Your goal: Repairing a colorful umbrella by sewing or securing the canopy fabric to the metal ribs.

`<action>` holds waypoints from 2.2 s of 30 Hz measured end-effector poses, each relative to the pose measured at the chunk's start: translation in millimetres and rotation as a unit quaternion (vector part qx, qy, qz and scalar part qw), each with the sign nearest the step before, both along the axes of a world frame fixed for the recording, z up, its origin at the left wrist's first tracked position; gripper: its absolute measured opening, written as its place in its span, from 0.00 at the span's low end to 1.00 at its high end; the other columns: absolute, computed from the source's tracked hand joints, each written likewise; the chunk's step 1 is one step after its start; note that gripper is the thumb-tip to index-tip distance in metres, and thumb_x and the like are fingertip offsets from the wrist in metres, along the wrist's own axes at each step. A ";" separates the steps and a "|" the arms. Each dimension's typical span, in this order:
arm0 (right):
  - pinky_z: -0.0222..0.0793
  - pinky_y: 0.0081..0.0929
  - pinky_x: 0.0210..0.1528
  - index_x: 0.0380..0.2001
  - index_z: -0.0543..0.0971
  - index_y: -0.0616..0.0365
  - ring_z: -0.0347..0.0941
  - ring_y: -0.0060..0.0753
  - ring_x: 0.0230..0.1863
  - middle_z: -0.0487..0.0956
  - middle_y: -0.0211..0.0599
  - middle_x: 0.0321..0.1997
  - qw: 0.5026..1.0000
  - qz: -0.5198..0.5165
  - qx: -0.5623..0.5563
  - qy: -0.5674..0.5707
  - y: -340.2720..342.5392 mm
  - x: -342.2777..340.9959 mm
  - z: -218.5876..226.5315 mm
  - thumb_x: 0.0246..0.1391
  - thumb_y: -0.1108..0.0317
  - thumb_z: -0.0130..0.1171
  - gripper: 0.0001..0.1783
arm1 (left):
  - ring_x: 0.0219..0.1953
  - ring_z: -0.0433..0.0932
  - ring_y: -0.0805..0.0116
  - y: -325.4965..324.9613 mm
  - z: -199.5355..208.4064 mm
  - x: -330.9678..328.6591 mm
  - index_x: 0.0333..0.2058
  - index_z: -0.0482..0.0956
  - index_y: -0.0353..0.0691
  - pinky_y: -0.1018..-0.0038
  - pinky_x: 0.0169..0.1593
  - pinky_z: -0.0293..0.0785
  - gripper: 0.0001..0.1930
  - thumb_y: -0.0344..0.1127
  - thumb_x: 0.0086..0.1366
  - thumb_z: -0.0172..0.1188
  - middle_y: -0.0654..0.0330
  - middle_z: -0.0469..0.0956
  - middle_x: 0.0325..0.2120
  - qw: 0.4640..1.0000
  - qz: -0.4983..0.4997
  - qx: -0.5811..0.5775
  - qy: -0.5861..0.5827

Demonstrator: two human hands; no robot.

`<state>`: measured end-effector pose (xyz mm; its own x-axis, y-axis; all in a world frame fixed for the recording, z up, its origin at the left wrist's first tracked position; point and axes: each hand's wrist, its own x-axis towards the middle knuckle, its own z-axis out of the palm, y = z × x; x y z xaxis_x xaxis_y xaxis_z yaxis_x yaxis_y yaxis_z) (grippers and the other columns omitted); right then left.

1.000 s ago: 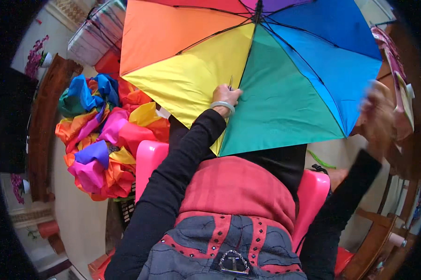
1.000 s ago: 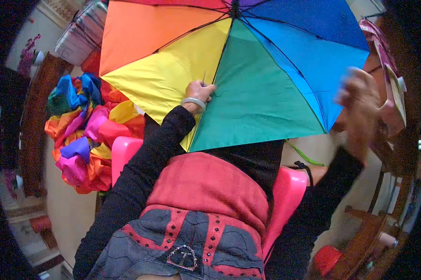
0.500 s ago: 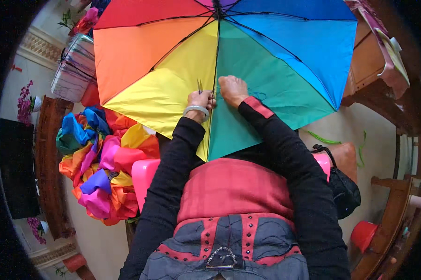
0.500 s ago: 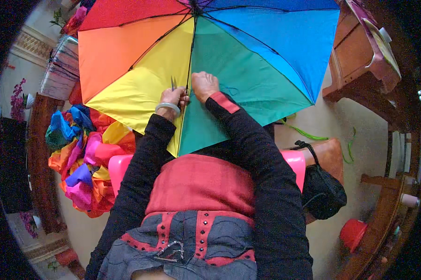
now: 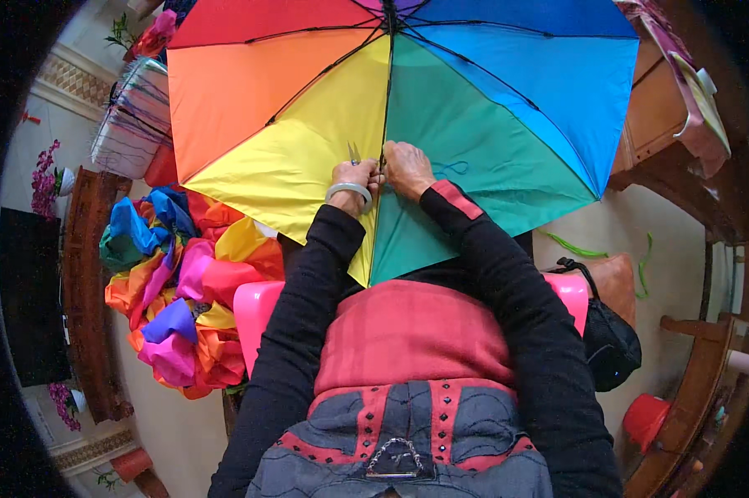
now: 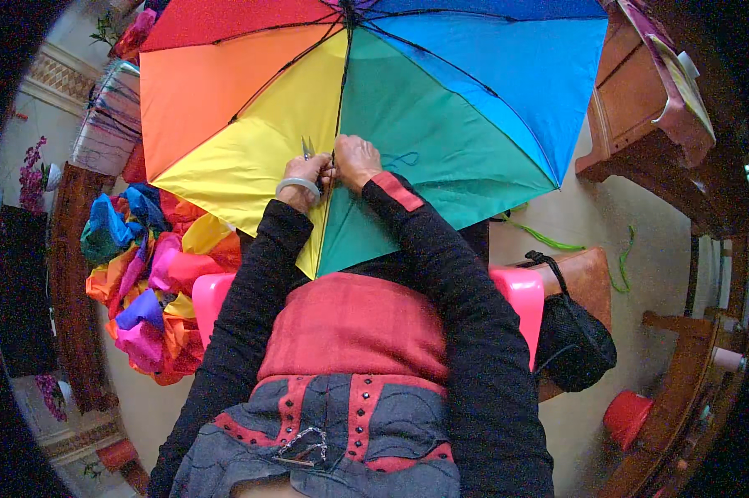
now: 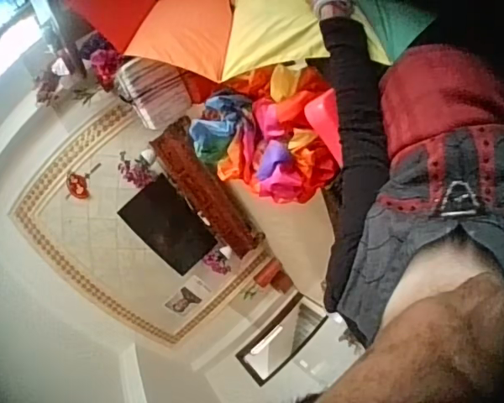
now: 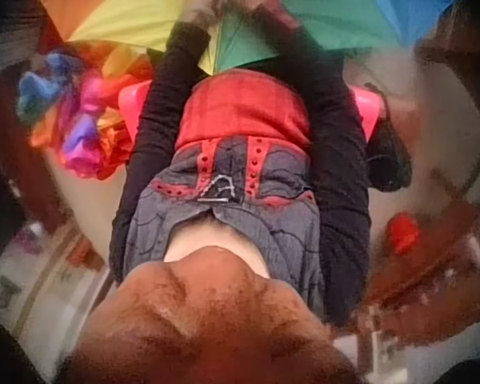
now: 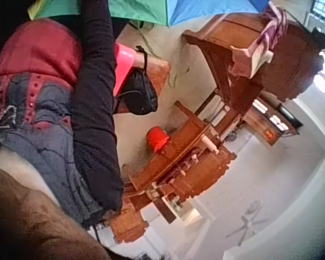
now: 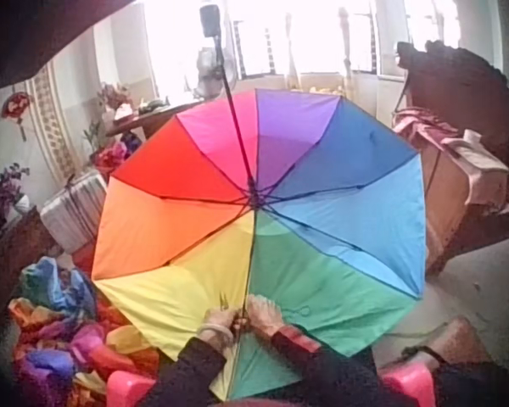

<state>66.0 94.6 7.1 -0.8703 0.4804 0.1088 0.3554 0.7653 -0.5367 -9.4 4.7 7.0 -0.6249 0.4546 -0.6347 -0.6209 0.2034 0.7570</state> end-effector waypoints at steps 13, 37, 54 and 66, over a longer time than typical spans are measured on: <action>0.65 0.43 0.31 0.25 0.67 0.62 0.69 0.53 0.31 0.72 0.51 0.25 1.000 0.004 0.019 -0.016 5.6 4.2 3.2 0.41 0.69 0.48 0.08 | 0.10 0.67 0.72 7.4 -3.4 8.7 0.17 0.67 0.32 0.83 0.10 0.58 0.07 0.29 0.50 0.49 0.58 0.68 0.10 0.995 0.042 -0.018 0.094; 0.65 0.42 0.31 0.27 0.63 0.61 0.69 0.53 0.32 0.72 0.51 0.26 0.999 0.005 -0.011 -0.041 9.5 23.5 8.8 0.33 0.66 0.57 0.18 | 0.14 0.72 0.66 -0.2 -11.1 1.7 0.26 0.64 0.27 0.82 0.11 0.64 0.07 0.27 0.52 0.46 0.48 0.72 0.21 0.997 0.055 0.042 0.028; 0.63 0.40 0.20 0.25 0.67 0.64 0.69 0.46 0.18 0.72 0.49 0.18 0.992 0.046 -0.117 -0.007 26.7 8.2 -8.1 0.43 0.70 0.43 0.08 | 0.10 0.67 0.74 -6.8 -1.4 -2.9 0.18 0.67 0.35 0.84 0.09 0.58 0.07 0.30 0.51 0.51 0.59 0.69 0.12 0.997 -0.019 0.062 -0.035; 0.58 0.29 0.11 0.26 0.68 0.61 0.65 0.31 0.12 0.68 0.45 0.16 0.997 0.058 0.019 0.052 32.9 7.7 -8.6 0.43 0.71 0.43 0.06 | 0.10 0.69 0.72 4.9 -2.3 8.3 0.19 0.66 0.34 0.82 0.10 0.60 0.07 0.30 0.53 0.48 0.59 0.68 0.11 0.998 0.033 0.014 0.059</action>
<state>73.7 127.5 -1.5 -0.9030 0.3705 0.2174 0.2071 0.8188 -0.5354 -1.1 9.6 4.7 -0.7239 0.4262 -0.5425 -0.5381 0.1432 0.8306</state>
